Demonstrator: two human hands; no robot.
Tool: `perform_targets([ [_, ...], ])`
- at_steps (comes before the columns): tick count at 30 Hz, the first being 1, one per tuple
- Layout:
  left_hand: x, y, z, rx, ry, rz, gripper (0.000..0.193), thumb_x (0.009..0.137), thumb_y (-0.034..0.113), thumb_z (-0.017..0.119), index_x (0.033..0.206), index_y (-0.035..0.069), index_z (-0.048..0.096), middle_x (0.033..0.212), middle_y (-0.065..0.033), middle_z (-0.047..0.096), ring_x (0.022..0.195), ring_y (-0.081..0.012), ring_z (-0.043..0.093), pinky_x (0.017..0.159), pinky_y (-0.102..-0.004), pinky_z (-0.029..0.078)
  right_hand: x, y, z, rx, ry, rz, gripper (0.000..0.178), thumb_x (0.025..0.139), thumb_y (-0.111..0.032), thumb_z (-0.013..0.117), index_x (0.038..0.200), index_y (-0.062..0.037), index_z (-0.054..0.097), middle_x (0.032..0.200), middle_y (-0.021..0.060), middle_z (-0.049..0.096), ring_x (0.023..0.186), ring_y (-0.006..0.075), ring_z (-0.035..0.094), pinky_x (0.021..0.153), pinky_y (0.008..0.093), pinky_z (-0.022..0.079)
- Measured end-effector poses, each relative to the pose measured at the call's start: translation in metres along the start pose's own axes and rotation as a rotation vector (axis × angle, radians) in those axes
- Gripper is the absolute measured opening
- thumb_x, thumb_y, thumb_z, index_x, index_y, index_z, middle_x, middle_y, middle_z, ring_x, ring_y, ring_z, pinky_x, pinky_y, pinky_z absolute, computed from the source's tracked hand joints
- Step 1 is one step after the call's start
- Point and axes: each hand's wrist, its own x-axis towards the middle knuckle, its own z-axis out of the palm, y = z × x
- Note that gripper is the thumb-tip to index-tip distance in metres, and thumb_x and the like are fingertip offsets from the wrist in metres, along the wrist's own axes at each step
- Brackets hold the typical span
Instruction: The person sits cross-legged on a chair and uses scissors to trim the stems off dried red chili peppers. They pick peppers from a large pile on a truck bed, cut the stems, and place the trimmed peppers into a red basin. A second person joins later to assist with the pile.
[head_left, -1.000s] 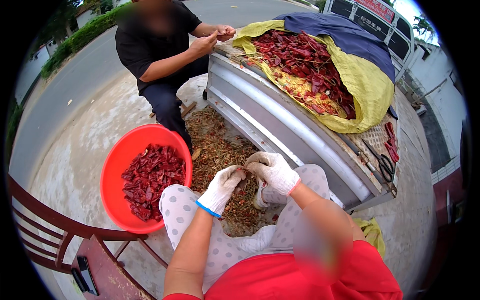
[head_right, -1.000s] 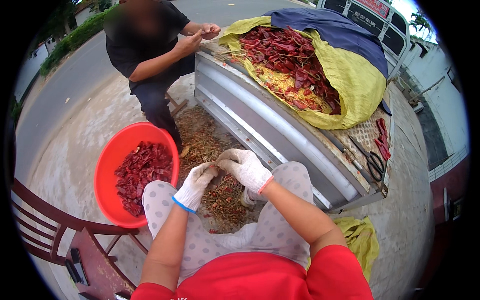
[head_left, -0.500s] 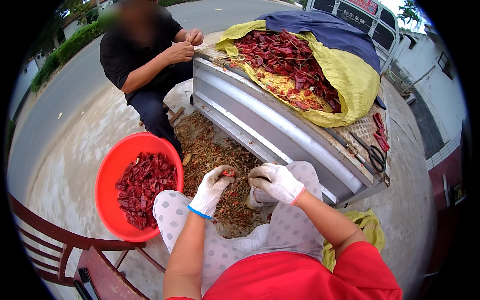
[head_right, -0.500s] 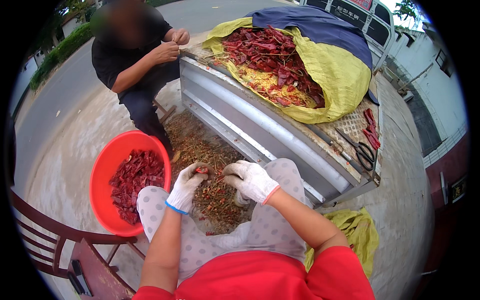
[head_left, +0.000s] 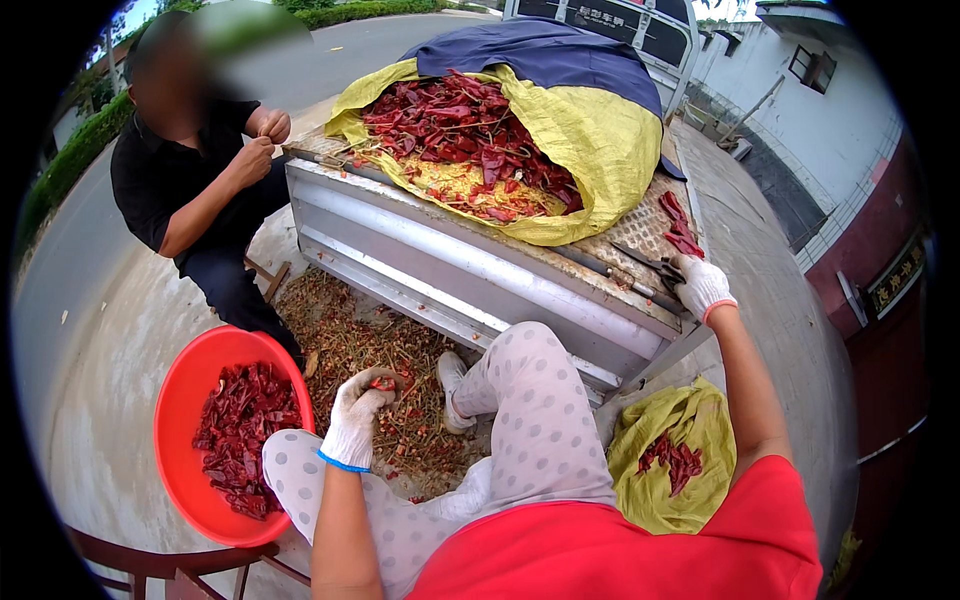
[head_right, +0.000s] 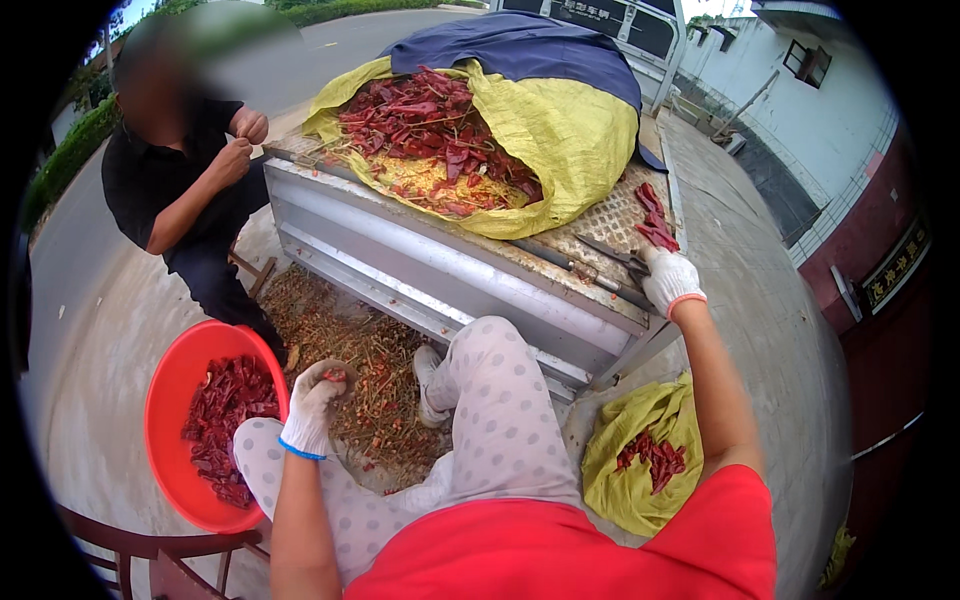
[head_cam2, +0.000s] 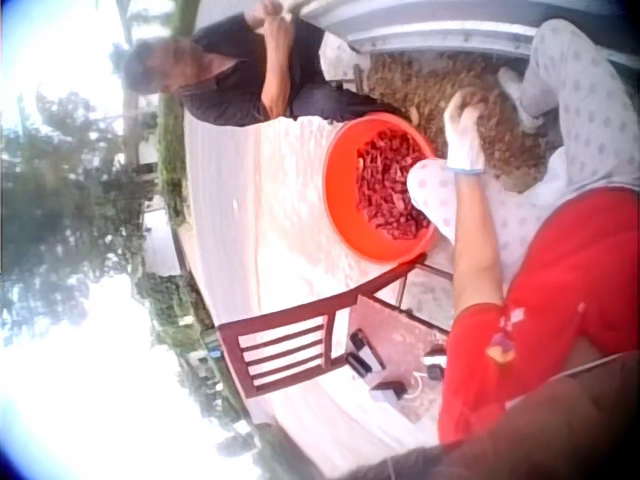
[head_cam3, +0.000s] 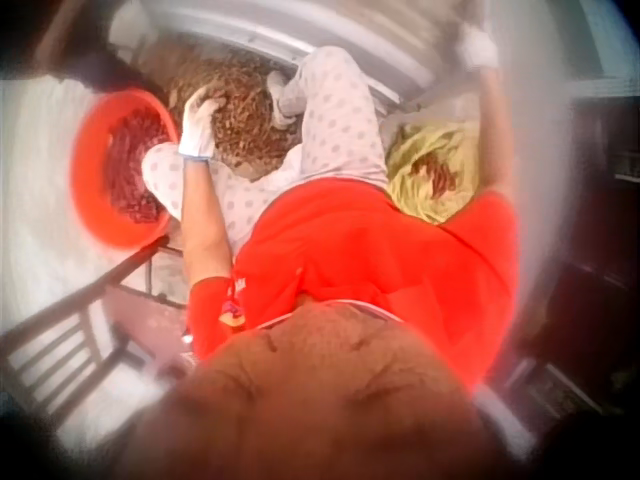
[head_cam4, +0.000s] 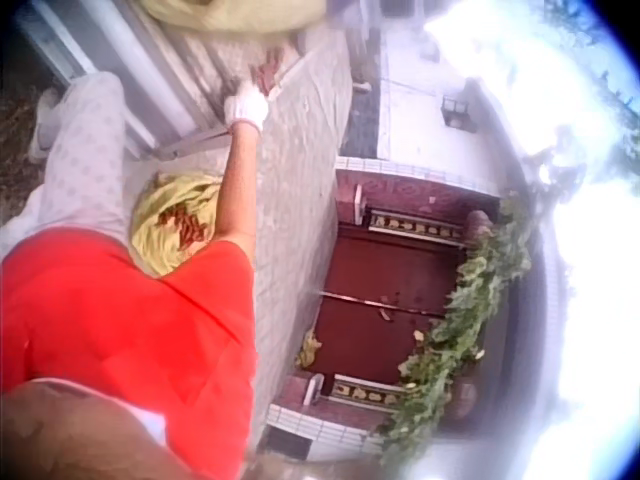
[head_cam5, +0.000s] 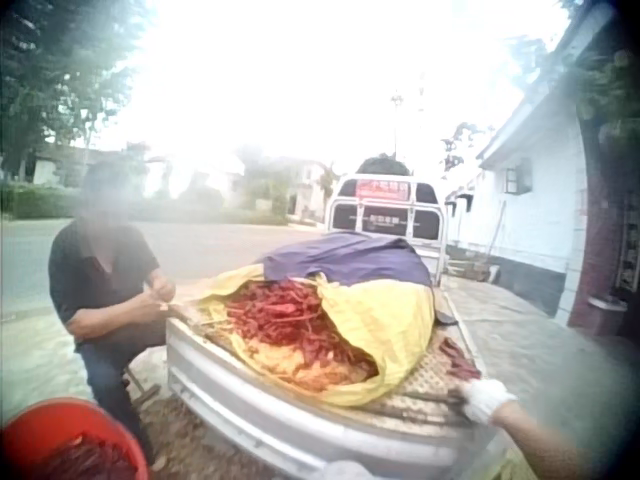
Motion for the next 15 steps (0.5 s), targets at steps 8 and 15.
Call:
perform_targets([
  [8,-0.001,0.006,-0.006,-0.016,-0.031,0.002,0.027,0.078,0.002,0.054,0.102,0.000,0.066,0.092,-0.0084,0.069,0.081,-0.0182,0.066,0.073,-0.0311,0.054,0.024,0.026,0.014,-0.125,-0.258,0.036,0.035,0.073,-0.014,0.063,0.106,-0.0013,0.064,0.099,0.0267,0.067,0.099,0.0414,0.065,0.084,0.0466,0.051],
  [15,-0.011,0.015,-0.022,-0.165,0.048,0.011,0.030,0.075,0.004,0.055,0.103,-0.001,0.064,0.093,-0.0097,0.067,0.077,-0.0188,0.064,0.068,-0.0331,0.055,-0.018,0.008,0.011,0.022,-0.108,0.129,0.035,0.077,-0.019,0.063,0.107,-0.0013,0.059,0.098,0.0273,0.068,0.097,0.0415,0.066,0.082,0.0489,0.052],
])
